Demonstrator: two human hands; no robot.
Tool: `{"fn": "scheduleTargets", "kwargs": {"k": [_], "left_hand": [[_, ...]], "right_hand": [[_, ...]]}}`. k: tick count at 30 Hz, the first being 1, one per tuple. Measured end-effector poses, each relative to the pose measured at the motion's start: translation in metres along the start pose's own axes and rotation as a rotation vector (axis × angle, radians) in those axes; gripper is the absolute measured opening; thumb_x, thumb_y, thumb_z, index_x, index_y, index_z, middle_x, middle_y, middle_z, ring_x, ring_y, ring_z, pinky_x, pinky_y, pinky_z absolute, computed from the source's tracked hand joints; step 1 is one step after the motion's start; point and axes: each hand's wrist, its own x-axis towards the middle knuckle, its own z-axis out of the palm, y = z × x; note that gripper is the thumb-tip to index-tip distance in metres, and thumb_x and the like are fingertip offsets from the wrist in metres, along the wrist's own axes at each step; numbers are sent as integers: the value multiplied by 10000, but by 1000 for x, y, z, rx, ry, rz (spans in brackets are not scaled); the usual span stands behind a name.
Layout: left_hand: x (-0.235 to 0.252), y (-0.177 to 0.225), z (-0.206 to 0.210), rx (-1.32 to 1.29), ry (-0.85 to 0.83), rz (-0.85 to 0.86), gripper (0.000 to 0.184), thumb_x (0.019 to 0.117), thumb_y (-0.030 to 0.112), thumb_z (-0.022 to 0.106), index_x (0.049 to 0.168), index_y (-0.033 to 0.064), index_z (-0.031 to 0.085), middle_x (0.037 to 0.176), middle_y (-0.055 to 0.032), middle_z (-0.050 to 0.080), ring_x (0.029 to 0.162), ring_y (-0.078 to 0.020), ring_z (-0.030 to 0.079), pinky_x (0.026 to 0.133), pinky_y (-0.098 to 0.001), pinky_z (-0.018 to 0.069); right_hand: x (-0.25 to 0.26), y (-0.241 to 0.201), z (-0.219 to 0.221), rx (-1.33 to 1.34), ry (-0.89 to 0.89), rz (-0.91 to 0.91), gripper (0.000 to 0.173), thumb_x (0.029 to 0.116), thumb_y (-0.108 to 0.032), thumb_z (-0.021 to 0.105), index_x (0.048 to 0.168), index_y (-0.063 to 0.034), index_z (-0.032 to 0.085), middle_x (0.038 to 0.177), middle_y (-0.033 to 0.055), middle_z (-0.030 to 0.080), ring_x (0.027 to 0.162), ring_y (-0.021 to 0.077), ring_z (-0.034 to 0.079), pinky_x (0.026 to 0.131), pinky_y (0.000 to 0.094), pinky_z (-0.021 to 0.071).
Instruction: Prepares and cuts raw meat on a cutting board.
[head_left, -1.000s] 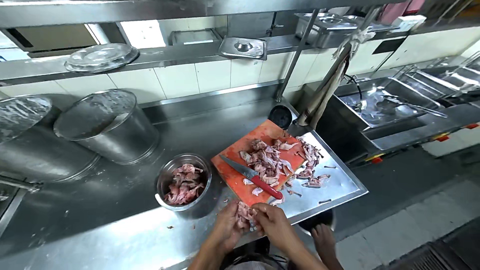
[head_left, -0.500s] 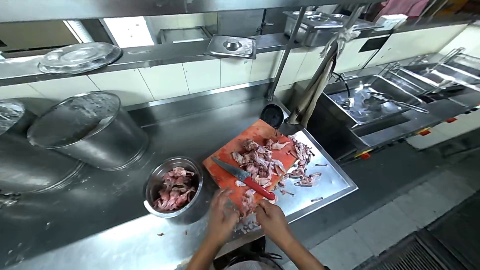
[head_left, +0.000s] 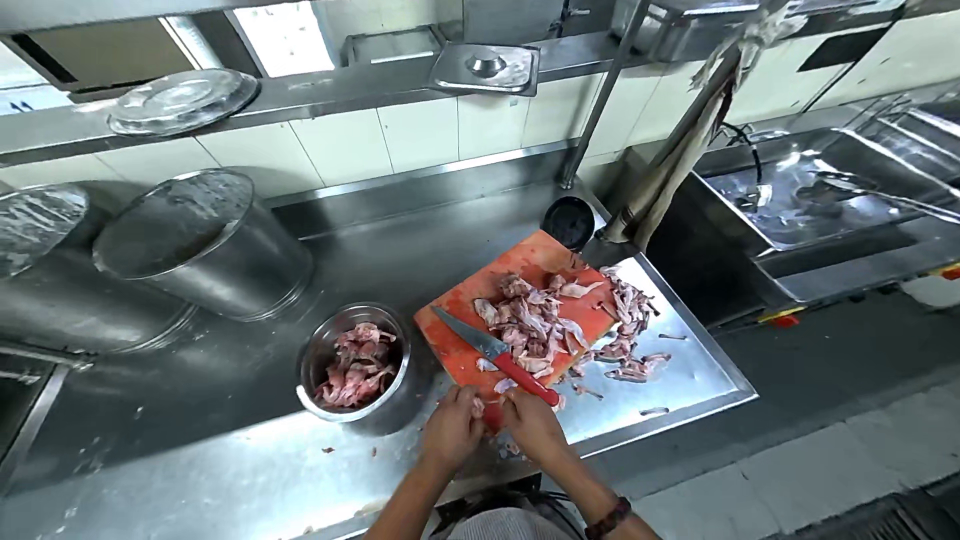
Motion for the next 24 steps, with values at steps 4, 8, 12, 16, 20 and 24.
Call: {"fn": "scheduleTargets", "kwargs": {"k": [4,8,12,16,20,24], "left_hand": [[12,-2,24,10,86,-2,464,1004,277,553,1418,68,558,1376,-162,613,1290,-278,603,1108,-413,492],[11,-5,39,-13,281,-5,462,930,239,690,1355,68,631,1382,-184,595,1165,-280,676,972,-396,586],[8,-11,47,-33,425,61,338,896,187,741,1228,120,741,1256,-177,649,1032,-266,711,864,-403,627],[9,-11,45,14,349,94,415,933,149,685,1347,119,683,1209,-181,656,1043,-266,697,911,-396,608],[12,-4,31,15,219,23,495,939,155,661,1428,106,599,1281,-184,636,1092,-286,691,951,-419,593],[22,-11,9,-339,77,-176,348,943,322,702,1213,102,707,1177,-103,698,1038,-197,695,939,-397,589]], "right_hand": [[8,-3,4,-197,45,152,416,1086,-365,368,1250,-121,663,1093,143,738,1055,340,719,875,551,575],[11,6,-1,-276,142,157,364,1066,-351,446,1240,-112,657,1145,151,725,1029,354,726,815,551,586],[12,31,2,-376,411,-33,298,904,-228,684,1195,-166,704,1247,163,646,1155,394,628,838,549,560],[24,23,-11,-444,286,-117,448,914,-40,600,1333,-197,633,1319,191,627,1226,423,599,954,598,504],[41,4,-24,-459,86,-92,539,942,-25,606,1465,-102,500,1368,277,553,1259,481,562,956,589,537],[29,-1,-45,-261,-27,11,530,984,-238,592,1462,-32,492,1475,277,482,1193,451,625,949,578,558]]}}
